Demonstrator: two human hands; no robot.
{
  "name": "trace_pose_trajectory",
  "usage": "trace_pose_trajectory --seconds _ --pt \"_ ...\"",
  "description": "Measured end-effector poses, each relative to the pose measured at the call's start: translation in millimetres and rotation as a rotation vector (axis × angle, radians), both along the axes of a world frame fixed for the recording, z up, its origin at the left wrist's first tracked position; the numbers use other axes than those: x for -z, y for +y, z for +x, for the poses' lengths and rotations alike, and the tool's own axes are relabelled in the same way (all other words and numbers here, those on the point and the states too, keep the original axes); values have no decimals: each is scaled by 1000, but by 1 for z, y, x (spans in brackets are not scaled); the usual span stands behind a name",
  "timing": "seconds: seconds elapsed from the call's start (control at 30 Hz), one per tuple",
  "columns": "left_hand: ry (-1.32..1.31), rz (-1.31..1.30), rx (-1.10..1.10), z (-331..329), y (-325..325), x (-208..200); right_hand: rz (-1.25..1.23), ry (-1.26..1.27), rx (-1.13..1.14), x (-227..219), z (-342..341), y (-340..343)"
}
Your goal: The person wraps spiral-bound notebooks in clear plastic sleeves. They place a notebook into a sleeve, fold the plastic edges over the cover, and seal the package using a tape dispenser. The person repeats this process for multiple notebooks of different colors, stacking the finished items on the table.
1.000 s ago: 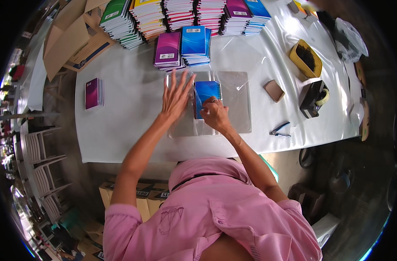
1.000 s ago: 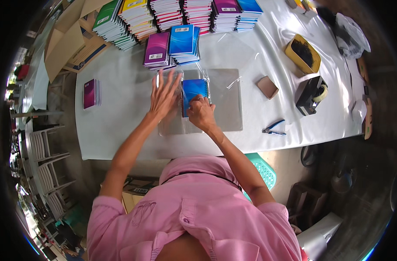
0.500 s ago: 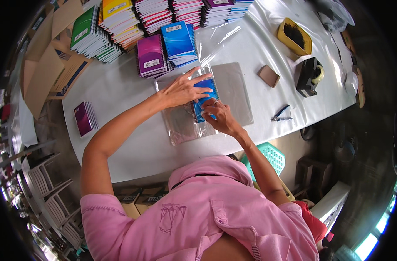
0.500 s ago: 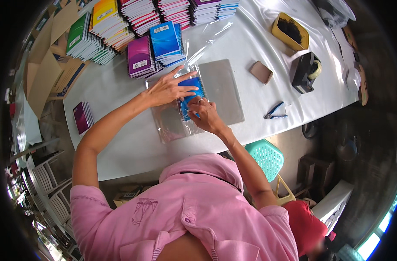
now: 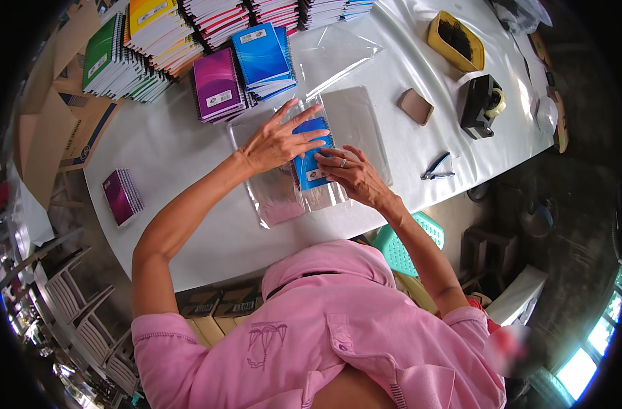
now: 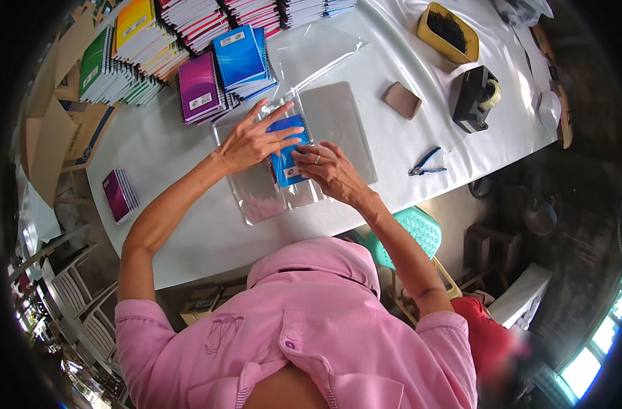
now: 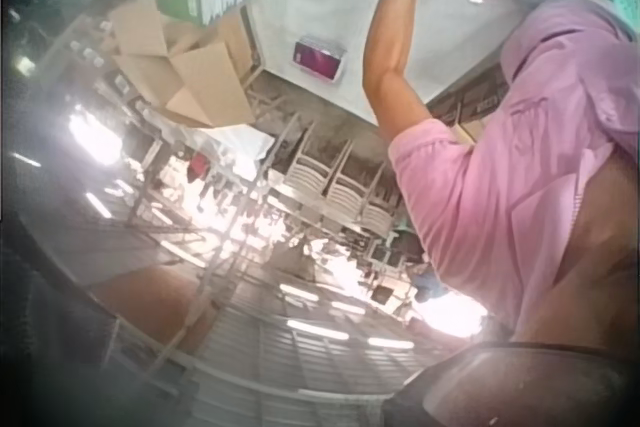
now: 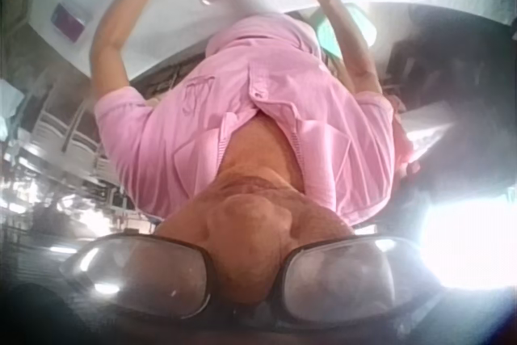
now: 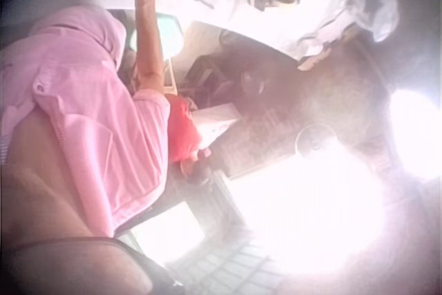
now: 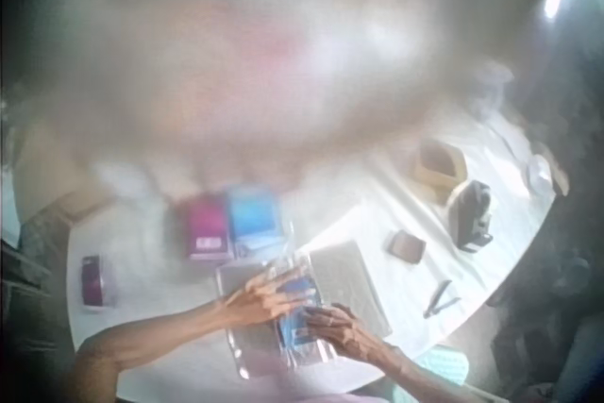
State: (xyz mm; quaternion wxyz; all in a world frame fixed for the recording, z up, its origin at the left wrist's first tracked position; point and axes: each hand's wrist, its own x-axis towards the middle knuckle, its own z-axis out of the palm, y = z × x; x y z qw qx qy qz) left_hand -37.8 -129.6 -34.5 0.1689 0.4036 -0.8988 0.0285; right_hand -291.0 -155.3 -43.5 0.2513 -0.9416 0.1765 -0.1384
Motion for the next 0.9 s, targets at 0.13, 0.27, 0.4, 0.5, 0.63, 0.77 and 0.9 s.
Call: trace_pose_trajectory --seconds 0.13,0.27,0.4,0.5,0.63,0.77,0.9 --pt "0 55 2 -6 -5 7 50 75 -13 -7 1 -4" --pt "71 175 -109 -9 -12 6 39 95 -19 -5 0 -3" --pt "164 316 -288 -15 -27 2 25 98 -33 -7 -1 -4" --pt "141 411 -428 -26 -34 2 13 84 -26 -9 -1 -3" --pt "8 502 -540 -45 -44 1 51 2 16 -11 -16 4" --pt "-108 631 -613 -59 -51 -11 -84 -133 486 4 -121 -51" --pt "-151 643 -615 -70 -63 -20 54 -407 1518 7 -313 -187"
